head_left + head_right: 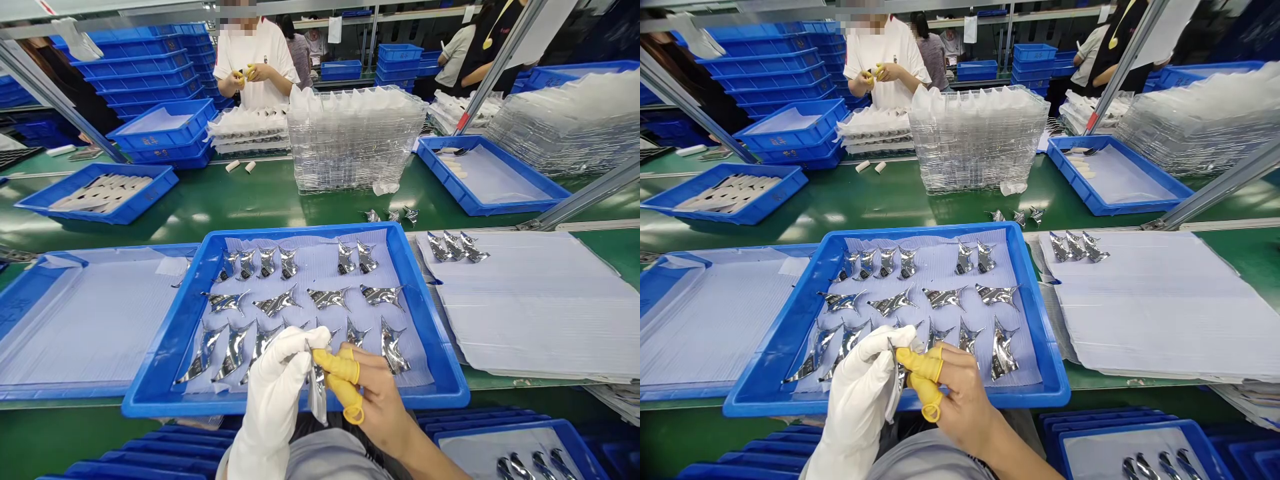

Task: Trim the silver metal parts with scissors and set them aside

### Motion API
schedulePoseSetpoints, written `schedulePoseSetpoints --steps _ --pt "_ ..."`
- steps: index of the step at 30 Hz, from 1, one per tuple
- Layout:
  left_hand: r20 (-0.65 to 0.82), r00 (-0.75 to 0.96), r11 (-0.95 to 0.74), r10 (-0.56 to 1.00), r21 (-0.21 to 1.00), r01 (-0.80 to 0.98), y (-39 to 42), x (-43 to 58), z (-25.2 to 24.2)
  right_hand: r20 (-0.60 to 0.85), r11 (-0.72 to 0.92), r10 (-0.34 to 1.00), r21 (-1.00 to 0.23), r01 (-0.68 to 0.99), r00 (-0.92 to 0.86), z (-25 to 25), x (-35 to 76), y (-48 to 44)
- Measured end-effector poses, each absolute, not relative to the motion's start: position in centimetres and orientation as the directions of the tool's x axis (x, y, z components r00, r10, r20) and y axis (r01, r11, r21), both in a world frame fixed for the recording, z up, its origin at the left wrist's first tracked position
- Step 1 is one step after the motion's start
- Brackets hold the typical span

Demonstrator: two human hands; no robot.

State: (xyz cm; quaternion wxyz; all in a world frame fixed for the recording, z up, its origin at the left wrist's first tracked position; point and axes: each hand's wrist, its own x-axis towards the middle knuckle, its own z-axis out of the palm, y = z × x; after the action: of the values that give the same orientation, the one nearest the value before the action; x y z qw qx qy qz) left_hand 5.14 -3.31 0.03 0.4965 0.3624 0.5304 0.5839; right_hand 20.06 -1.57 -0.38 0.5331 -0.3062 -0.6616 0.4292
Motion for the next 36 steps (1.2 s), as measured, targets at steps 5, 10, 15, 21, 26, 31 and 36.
schedulePoseSetpoints --steps 5,10,15,21,26,31,36 --pt "-0.086 -0.247 0.04 0.965 0.982 -0.185 -3.49 5.11 0.07 0.437 0.433 0.867 -0.899 -0.073 -0.239 -0.63 20.05 -1.59" --pt "-0.094 -0.227 0.046 0.969 0.977 -0.21 -3.61 5.06 -0.35 0.383 0.364 0.895 -0.923 -0.125 -0.23 -0.93 19.96 -1.68" --pt "-0.113 -0.232 0.052 0.966 0.966 -0.253 -3.6 5.04 -0.81 0.452 0.452 0.859 -0.89 -0.058 -0.239 -0.74 20.04 -1.66" --pt "-0.085 -0.251 0.031 0.964 0.976 -0.215 -3.5 5.1 -0.34 0.445 0.453 0.864 -0.891 -0.025 -0.234 -0.52 19.96 -1.48" --pt "-0.068 -0.245 0.022 0.967 0.982 -0.188 -3.59 5.18 -0.09 0.405 0.399 0.89 -0.914 -0.068 -0.209 -0.8 19.74 -1.64" --pt "-0.097 -0.229 0.041 0.969 0.97 -0.24 -3.57 5.17 -0.41 0.298 0.27 0.931 -0.951 -0.153 -0.212 -1.08 19.6 -1.86" --pt "-0.124 -0.209 0.065 0.97 0.961 -0.27 -3.44 5.0 -0.49 0.329 0.308 0.913 -0.944 -0.12 -0.242 -0.82 19.76 -1.71"
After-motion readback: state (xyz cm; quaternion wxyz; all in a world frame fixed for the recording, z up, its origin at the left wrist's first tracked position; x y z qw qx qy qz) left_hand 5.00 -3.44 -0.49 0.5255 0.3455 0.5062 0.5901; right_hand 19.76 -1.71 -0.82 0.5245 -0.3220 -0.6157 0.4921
